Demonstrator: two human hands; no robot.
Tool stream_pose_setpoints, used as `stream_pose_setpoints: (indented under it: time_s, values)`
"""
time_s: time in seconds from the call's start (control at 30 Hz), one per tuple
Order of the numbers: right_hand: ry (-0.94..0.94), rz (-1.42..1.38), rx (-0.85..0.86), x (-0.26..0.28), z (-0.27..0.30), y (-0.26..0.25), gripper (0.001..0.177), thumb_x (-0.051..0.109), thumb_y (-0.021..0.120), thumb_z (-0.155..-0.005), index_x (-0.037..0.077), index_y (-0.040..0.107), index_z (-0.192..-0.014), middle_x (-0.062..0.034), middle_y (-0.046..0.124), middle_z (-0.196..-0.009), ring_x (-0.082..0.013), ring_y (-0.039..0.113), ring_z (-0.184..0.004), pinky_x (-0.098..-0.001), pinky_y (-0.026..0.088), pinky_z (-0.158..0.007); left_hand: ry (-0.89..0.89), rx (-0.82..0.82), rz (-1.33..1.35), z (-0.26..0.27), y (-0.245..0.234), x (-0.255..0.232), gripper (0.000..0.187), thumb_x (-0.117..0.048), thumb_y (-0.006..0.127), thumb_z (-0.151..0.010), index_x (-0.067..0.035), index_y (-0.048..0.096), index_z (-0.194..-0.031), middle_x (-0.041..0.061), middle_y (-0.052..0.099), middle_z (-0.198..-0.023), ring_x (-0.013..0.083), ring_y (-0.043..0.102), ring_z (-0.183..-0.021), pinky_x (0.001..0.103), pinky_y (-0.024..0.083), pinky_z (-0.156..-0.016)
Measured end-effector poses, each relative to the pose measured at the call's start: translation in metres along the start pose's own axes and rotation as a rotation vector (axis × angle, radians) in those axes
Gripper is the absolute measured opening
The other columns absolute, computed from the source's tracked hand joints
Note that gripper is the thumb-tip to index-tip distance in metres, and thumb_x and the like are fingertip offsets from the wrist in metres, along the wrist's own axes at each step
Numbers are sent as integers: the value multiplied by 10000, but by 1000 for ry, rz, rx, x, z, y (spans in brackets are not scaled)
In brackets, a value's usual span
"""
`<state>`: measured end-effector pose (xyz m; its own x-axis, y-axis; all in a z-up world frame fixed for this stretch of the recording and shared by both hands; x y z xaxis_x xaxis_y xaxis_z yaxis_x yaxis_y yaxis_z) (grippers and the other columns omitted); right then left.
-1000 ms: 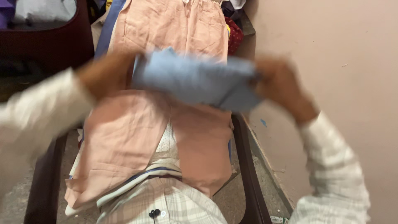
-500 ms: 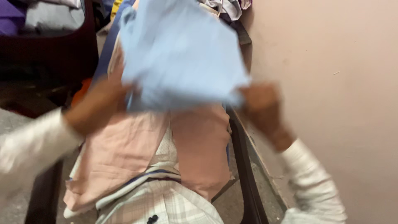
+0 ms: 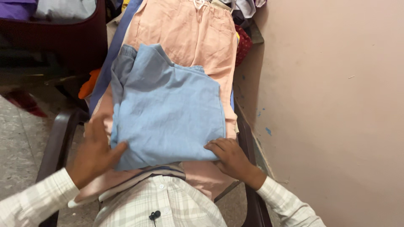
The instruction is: The person folds a pair of beige shorts, a pair of blue pants, and a pink garment, and places them into an open suitcase.
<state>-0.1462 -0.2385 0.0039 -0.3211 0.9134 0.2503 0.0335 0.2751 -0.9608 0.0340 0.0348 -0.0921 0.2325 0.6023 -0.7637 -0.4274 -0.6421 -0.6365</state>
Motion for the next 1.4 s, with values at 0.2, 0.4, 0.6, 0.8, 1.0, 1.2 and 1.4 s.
stream_pose_setpoints:
  time_s: [0.2, 0.4, 0.6, 0.8, 1.0, 1.2, 1.4]
  values:
    - [103, -105, 225, -16, -17, 8, 659, 377, 904, -719, 74, 642, -1243, -131, 646, -1183, -340, 618, -1107, -454, 473, -943, 308, -260, -63, -89, -33, -54, 358, -328, 734, -921, 4, 674, -1039, 205, 705, -1013, 362, 678, -892, 470, 546, -779]
    - [91, 45, 138, 0, -30, 29, 702, 323, 912, -617, 50, 607, -1187, -128, 574, -1078, -327, 564, -970, -454, 439, -803, 85, -340, -288, -230, -13, -62, 482, -380, 799, -843, 37, 691, -1057, 270, 684, -1090, 435, 682, -950, 517, 556, -773]
    - [54, 39, 36, -8, -19, 26, 614, 131, 853, -633, 73, 614, -1195, -104, 578, -1114, -303, 564, -1013, -427, 443, -853, -20, -340, 15, -206, -40, -36, 388, -331, 771, -920, -30, 744, -1165, 211, 747, -1130, 367, 741, -1010, 450, 587, -918]
    - [56, 23, 48, -3, -20, 23, 657, 126, 860, -603, 64, 613, -1209, -123, 585, -1125, -318, 569, -1033, -447, 446, -875, 318, -530, -343, -151, -58, -73, 642, -250, 821, -848, 58, 552, -1344, 296, 598, -1281, 502, 613, -1101, 522, 521, -884]
    - [2, 37, 13, 11, -14, 21, 637, 103, 818, -659, 58, 633, -1267, -122, 642, -1159, -309, 611, -1093, -430, 476, -926, 819, 99, -428, -92, 30, -84, 502, -407, 632, -924, -71, 634, -1298, 219, 558, -1441, 370, 521, -1289, 488, 382, -1107]
    - [-37, -179, 105, -28, -57, -27, 513, 70, 777, -730, 72, 665, -1231, -159, 700, -1141, -336, 674, -1017, -441, 528, -864, 304, 463, 305, -129, 47, -2, 565, -510, 446, -1004, -113, 732, -1287, 131, 633, -1466, 283, 529, -1386, 433, 296, -1218]
    - [141, -226, 112, -123, -210, -68, 383, 122, 692, -821, 56, 710, -1197, -176, 750, -1033, -285, 721, -955, -385, 561, -875, 385, 357, 846, -124, 0, -14, 945, -711, 514, -873, 47, 541, -1437, 185, 626, -1396, 335, 556, -1344, 435, 365, -1177]
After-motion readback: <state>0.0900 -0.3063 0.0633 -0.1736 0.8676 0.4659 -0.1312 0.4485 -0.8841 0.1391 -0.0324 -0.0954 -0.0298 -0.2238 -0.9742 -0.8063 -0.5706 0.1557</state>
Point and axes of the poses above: each hand's wrist, its own z-axis away from the middle knuckle, its own y-axis out of the palm, x = y × z, the point moved 10 cm from there along -z, towards the middle knuckle
